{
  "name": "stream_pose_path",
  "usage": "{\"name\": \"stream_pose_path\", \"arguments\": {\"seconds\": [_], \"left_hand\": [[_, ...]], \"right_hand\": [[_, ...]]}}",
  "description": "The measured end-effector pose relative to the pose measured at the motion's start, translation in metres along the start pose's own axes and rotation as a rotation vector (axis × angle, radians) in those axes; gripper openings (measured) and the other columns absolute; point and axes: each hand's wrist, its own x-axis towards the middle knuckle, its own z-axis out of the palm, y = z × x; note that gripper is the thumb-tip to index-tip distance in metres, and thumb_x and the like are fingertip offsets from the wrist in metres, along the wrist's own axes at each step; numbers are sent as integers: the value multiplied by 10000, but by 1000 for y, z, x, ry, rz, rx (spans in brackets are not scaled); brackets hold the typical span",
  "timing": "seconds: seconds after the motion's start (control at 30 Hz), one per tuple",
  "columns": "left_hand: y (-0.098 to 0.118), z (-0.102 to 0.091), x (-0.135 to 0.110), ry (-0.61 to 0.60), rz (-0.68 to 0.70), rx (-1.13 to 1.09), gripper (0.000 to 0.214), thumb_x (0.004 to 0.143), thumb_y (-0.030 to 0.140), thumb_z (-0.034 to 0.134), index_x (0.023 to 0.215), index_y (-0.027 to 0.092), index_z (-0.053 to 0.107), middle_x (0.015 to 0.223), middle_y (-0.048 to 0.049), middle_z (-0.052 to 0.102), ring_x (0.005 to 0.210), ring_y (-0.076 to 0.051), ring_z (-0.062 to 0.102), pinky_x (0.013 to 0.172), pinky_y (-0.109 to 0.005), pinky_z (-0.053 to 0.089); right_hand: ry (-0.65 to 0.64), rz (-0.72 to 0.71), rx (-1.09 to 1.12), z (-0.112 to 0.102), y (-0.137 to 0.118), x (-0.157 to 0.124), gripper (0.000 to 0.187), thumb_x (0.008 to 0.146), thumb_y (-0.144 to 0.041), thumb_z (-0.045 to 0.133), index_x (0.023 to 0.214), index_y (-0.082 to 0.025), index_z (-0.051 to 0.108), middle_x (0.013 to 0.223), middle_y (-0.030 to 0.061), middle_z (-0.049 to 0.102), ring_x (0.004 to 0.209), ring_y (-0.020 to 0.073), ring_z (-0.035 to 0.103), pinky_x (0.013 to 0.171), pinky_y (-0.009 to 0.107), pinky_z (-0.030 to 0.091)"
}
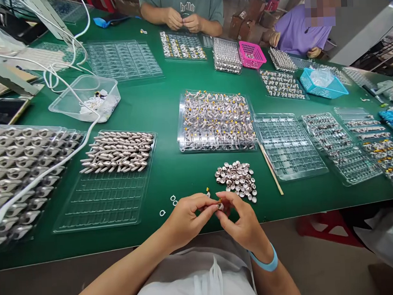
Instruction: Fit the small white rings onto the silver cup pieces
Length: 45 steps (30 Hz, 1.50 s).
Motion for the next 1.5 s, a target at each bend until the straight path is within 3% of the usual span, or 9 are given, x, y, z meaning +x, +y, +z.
{"name": "stream_pose_path", "arguments": {"seconds": [0.17,0.43,0.6,0.73,0.93,1.1,1.2,1.33,1.5], "left_hand": [[4,5,-2,32,-88,-36,196,906,278,594,958,201,767,894,-48,778,776,-182,716,677,-252,553],[4,9,-6,96,-67,66,185,893,251,590,949,189,755,880,-46,778,754,-176,718,659,-243,564],[-4,15,-9,239,214,275,133,880,159,599,951,192,706,799,-31,748,696,-140,684,645,-233,549],[-7,15,-7,202,530,392,248,890,65,557,1085,200,630,846,-47,729,748,-146,659,701,-273,550],[-9,4,-7,112,660,465,348,896,85,563,1210,229,602,957,-88,709,821,-176,637,726,-314,545],[-9,3,-8,103,615,352,395,878,32,565,1204,243,635,973,-77,698,840,-165,625,748,-298,537],[-6,4,-10,140,464,227,348,889,26,560,1166,217,646,937,-62,711,842,-147,650,760,-262,543],[0,4,-12,166,205,132,149,878,119,639,1006,180,686,888,-50,724,799,-137,676,718,-217,546],[1,7,-13,159,157,135,74,878,136,619,867,163,687,791,-32,697,727,-128,648,682,-219,519]], "right_hand": [[-22,-71,57,0,-2,2,542,858,-222,663,1360,-303,474,1322,84,541,1083,195,602,768,283,561],[28,-86,75,-1,-1,4,177,928,-233,585,1097,-234,638,1012,63,668,847,165,654,738,305,576],[84,30,168,4,1,-2,85,898,-225,593,978,-216,621,955,47,635,843,159,634,705,269,561],[-17,192,339,0,-2,-1,122,897,-296,610,961,-193,620,888,28,635,760,134,607,651,240,523],[-232,277,581,-10,1,5,202,886,-385,641,891,-189,595,854,6,585,700,108,546,598,218,477],[-263,293,770,-6,3,6,225,855,-400,676,865,-191,593,906,26,605,817,147,611,729,290,553],[-218,333,771,-2,3,5,190,858,-365,666,864,-192,585,826,8,603,738,139,625,690,287,558],[-91,277,524,2,2,2,73,875,-264,605,846,-201,580,791,-6,574,684,121,575,643,253,508],[10,79,145,5,-1,2,83,862,-136,549,818,-204,568,771,-12,553,698,120,518,638,246,423]]}}
